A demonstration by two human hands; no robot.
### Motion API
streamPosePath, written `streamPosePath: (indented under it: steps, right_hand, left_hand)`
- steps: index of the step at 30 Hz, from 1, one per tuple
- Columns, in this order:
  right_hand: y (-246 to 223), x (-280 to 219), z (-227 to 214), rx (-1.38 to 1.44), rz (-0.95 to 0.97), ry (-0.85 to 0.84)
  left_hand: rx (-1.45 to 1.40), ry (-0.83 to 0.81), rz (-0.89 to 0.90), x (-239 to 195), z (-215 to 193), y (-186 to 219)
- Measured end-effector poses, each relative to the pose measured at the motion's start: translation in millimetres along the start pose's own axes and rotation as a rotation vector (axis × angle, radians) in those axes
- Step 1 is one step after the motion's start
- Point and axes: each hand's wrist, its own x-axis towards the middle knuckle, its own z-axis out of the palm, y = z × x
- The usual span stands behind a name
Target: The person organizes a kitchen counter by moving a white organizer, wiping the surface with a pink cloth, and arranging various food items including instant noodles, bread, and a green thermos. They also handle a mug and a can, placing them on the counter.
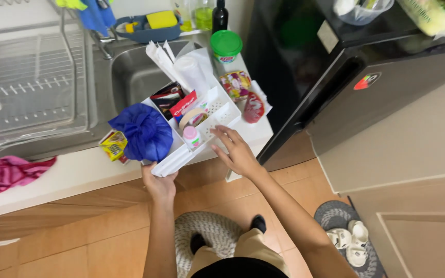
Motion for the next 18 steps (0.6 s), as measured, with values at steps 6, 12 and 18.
streamPosePath:
  steps: [6,12,18]
  right_hand:
    - [68.5,-23.7,-32.3,0.078,0.001,-0.146]
    - [101.2,-22.4,-44.8,0.156,-0.094,-0.205]
    - [117.0,-16.7,-46.1,0.246,-0.126,-0.181]
  left_hand:
    - [-0.014,0.015,0.086,3.9,3.1,-57.4]
    - [0.054,0.011,0.236,2.5,-0.5,-85.2]
    - [0.049,0.067,0.175,8.6,-6.4,-80.6]
